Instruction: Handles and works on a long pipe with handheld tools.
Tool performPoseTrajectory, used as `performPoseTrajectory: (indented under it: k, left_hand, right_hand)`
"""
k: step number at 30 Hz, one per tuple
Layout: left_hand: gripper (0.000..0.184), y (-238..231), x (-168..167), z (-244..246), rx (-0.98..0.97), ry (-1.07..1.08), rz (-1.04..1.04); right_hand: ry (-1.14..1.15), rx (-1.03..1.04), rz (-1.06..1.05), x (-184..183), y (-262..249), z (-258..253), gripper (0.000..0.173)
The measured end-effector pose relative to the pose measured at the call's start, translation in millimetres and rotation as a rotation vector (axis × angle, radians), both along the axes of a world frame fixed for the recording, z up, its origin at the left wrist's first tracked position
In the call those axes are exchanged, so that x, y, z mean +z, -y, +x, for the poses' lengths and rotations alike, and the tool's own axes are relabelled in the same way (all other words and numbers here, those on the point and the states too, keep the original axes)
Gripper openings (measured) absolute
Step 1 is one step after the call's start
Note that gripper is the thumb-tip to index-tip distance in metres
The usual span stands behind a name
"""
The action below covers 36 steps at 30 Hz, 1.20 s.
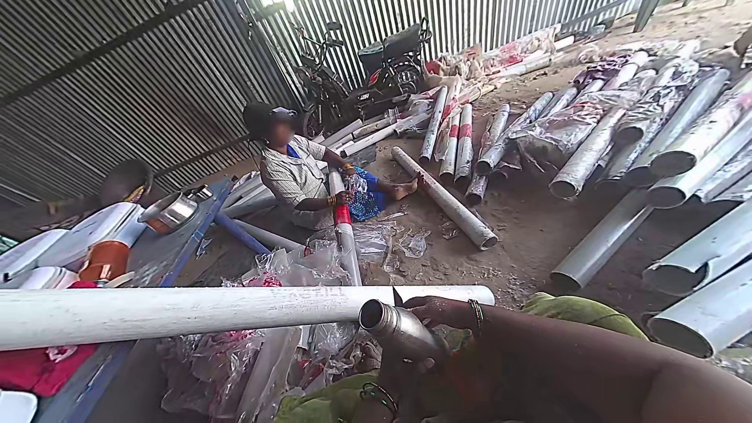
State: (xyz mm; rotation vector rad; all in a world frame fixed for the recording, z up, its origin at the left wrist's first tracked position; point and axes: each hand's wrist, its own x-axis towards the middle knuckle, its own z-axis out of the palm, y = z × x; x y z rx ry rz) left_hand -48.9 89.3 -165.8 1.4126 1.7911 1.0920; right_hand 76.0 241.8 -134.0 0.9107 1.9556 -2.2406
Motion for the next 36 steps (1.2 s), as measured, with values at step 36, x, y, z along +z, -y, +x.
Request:
performPoseTrajectory:
  k: [36]
  left_hand:
    - [0.084,-4,42,-54,0.432,0.461,0.5]
  right_hand:
    - [-0.241,-0.745,0.074,5,-24,2,0.024]
